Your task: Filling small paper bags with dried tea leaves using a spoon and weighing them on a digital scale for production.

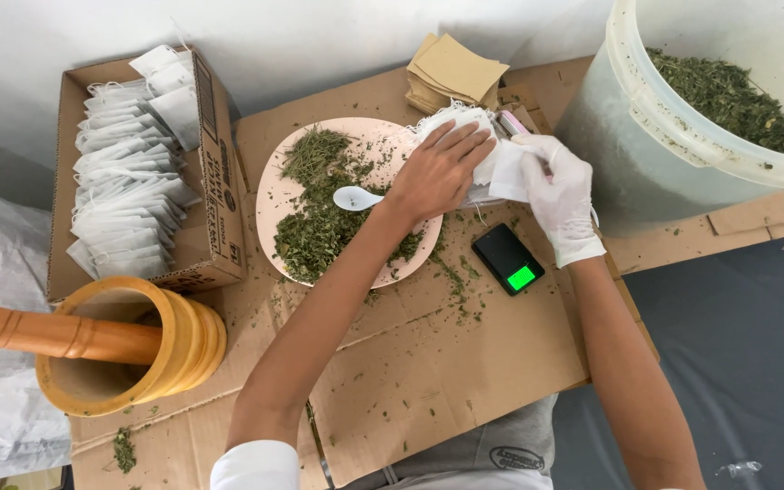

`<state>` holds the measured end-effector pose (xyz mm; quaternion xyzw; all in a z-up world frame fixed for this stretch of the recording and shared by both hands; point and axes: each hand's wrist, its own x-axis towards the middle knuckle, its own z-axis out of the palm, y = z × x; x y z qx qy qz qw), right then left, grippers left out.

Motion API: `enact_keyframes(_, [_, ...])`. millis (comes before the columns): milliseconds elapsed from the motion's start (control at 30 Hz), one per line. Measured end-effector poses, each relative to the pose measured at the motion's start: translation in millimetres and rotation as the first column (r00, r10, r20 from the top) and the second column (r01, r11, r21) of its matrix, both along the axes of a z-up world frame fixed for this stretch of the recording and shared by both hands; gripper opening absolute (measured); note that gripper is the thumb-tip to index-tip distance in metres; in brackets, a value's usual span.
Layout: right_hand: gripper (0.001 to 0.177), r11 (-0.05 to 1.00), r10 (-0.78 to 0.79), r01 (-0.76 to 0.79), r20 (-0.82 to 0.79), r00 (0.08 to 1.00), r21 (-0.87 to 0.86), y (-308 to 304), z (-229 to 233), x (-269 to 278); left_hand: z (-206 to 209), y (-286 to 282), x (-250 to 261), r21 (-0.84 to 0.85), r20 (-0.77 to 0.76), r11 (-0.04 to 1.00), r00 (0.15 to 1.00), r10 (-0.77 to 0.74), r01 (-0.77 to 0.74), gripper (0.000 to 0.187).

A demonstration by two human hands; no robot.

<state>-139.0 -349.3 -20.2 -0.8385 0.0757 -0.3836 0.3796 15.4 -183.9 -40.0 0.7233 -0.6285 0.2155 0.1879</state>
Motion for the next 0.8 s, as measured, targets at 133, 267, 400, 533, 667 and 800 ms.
enact_keyframes(133, [0.024, 0.996, 0.025, -0.029, 0.043, 0.999, 0.083, 5.6, 9.3, -2.5, 5.5, 9.7, -4.7, -0.101, -0.108, 0.994, 0.994, 0.026, -0.037, 0.046])
enact_keyframes(267, [0.021, 0.943, 0.103, -0.133, 0.113, 0.988, 0.305, 39.2, 19.9, 3.8, 25.8, 43.8, -23.4, -0.246, -0.552, 0.965, 0.832, -0.058, -0.095, 0.041])
enact_keyframes(400, [0.022, 0.822, 0.080, -0.166, 0.179, 0.981, 0.545, 84.8, 5.0, 29.0, 63.2, 103.0, -50.3, -0.240, -0.856, 0.966, 0.490, -0.163, -0.099, 0.039])
enact_keyframes(533, [0.023, 0.740, 0.177, -0.247, 0.173, 0.969, 0.626, 128.3, 39.9, 47.8, 44.5, 147.3, -47.0, -0.290, -0.912, 0.938, 0.354, -0.209, -0.192, 0.030])
enact_keyframes(667, [0.032, 0.760, 0.322, -0.351, 0.152, 0.935, 0.547, 157.5, 32.5, 57.7, 35.7, 186.4, -38.3, -0.328, -0.905, 0.911, 0.359, -0.226, -0.251, 0.019])
enact_keyframes(800, [0.052, 0.963, 0.241, -0.254, 0.125, 0.962, 0.092, 190.9, 47.3, 39.3, 28.3, 209.0, -36.6, -0.363, -0.887, 0.858, 0.417, -0.199, -0.363, 0.018])
